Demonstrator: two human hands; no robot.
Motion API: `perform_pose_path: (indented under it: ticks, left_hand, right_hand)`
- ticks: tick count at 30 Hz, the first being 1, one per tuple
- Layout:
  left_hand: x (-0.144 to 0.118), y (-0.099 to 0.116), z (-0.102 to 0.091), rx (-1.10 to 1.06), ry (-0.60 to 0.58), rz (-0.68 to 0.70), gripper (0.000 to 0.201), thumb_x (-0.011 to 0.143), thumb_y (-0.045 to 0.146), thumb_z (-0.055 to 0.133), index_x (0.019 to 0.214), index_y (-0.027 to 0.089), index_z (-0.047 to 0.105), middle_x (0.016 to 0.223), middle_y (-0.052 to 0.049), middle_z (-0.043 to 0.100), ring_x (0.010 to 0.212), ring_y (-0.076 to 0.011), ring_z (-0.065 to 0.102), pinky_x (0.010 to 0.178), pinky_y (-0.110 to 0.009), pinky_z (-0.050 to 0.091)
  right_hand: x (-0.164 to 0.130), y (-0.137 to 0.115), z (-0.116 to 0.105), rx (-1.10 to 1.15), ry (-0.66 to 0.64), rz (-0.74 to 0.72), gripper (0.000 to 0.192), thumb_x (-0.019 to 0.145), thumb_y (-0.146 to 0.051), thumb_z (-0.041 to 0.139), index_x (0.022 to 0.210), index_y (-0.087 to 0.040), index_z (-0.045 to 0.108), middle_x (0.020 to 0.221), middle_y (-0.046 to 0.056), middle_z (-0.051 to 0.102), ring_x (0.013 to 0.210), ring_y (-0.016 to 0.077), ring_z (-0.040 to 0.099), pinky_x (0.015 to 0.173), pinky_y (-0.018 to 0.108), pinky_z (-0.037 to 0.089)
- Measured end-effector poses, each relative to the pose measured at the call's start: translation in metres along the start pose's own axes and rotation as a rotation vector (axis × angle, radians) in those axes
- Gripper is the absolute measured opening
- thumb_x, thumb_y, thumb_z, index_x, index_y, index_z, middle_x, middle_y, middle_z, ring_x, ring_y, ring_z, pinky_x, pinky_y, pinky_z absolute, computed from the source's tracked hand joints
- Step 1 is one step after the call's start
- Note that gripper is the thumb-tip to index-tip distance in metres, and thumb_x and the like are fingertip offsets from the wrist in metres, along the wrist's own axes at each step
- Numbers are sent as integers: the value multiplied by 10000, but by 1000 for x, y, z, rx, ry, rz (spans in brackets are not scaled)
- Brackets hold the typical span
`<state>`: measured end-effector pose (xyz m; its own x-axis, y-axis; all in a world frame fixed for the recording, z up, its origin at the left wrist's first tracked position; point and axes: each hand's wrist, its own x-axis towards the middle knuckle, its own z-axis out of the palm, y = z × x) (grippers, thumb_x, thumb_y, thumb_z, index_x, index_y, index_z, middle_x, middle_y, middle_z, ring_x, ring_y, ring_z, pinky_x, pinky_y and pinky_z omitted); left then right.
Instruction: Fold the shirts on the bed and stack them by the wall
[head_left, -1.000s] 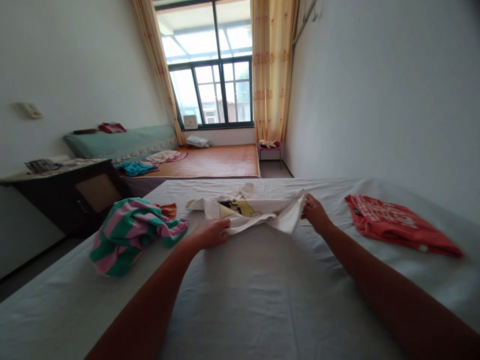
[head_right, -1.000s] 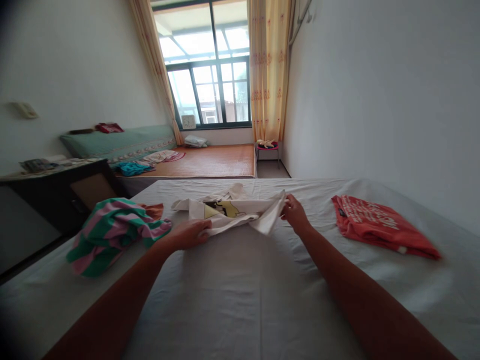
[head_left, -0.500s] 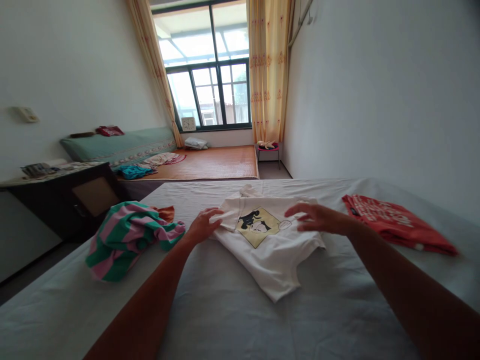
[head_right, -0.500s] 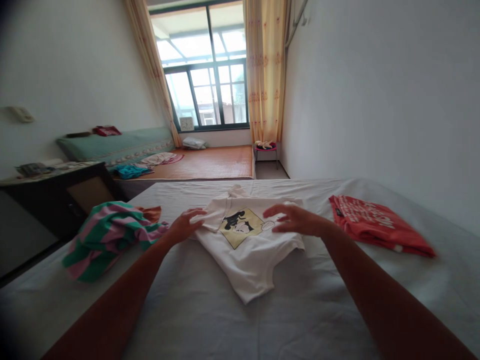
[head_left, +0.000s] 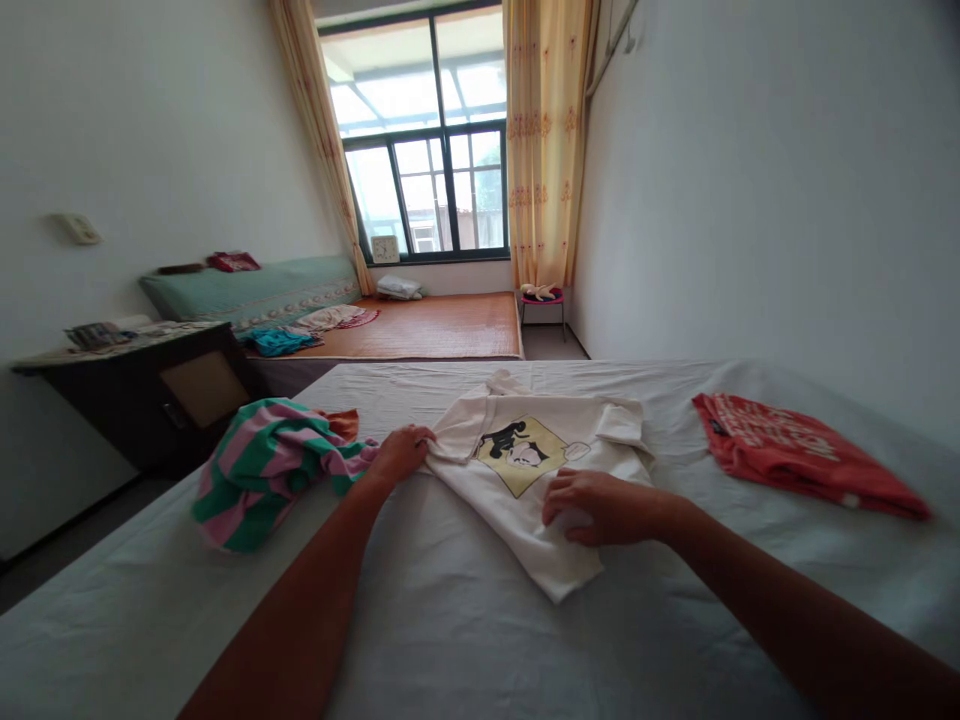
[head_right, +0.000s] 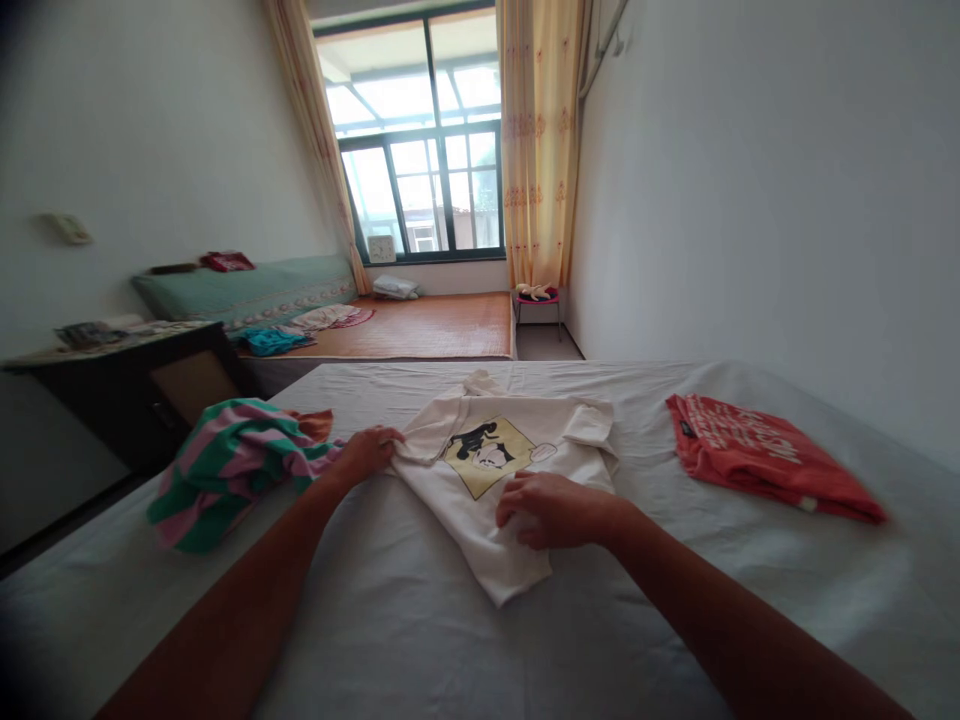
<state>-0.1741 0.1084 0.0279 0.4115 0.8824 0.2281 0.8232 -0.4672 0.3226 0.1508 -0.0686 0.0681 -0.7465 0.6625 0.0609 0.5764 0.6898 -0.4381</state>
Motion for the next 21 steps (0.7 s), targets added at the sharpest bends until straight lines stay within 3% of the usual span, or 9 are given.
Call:
perform_pose_path:
  ticks: [2,5,7,10,12,15,18,21]
  left_hand:
    - [1,-5,-5,11,82,-131,290,774,167,456,934,196,696,898,-49,692,891,-201,624,829,-289,458]
    - [2,-18,-8,-25,122,-269,288,815,195,406,934,173,668,832,-52,677,821,-197,621,745,-276,463]
    - [2,-26,-5,-43,112,-278,303,816,198,402,973,163,659,858,-60,667,843,-200,620,757,-282,465]
    - [0,-29,2,-103,154,-152,426,753,192,483,1161,172,603,1054,-76,631,944,-199,614,822,-283,470]
    - [-1,-24,5,-170,147,-23,483,715,196,532,1194,199,593,1112,-65,613,994,-198,604,881,-287,459]
    - [0,-12,2,-253,130,11,276,723,222,539,960,205,681,935,-42,659,944,-215,608,905,-326,450]
    - [3,-1,-8,-536,269,-178,161,746,261,542,841,180,644,747,-24,633,767,-190,614,754,-315,505]
    - [5,4,-19,-1037,330,-403,200,731,264,584,910,175,588,661,17,589,613,-128,583,588,-249,512]
  right_hand:
    - [-1,-8,-1,58,-24,-15,283,749,-225,642,1032,-224,644,1009,40,633,962,178,568,856,279,435]
    - [1,-22,9,41,-91,-38,431,678,-288,707,1093,-239,607,1037,38,617,941,199,570,798,282,448]
    - [5,-29,19,-55,-92,-25,508,633,-211,701,1126,-234,584,1066,53,609,958,230,563,789,304,443]
    - [11,-32,28,-161,-8,63,422,673,-50,547,1058,-211,610,1015,72,627,931,225,570,769,295,428]
    - [13,-30,24,-121,79,133,367,714,-24,463,995,-198,622,955,64,646,886,200,584,765,279,426]
    - [7,-22,1,65,352,289,226,802,-134,428,946,-183,594,892,47,645,842,180,588,765,274,440]
    - [-6,-7,-27,370,661,494,218,862,-307,391,928,-198,568,810,24,625,722,163,570,654,258,458]
    - [-22,10,-44,719,724,595,320,857,-447,414,1017,-210,559,795,14,629,619,149,554,537,243,448]
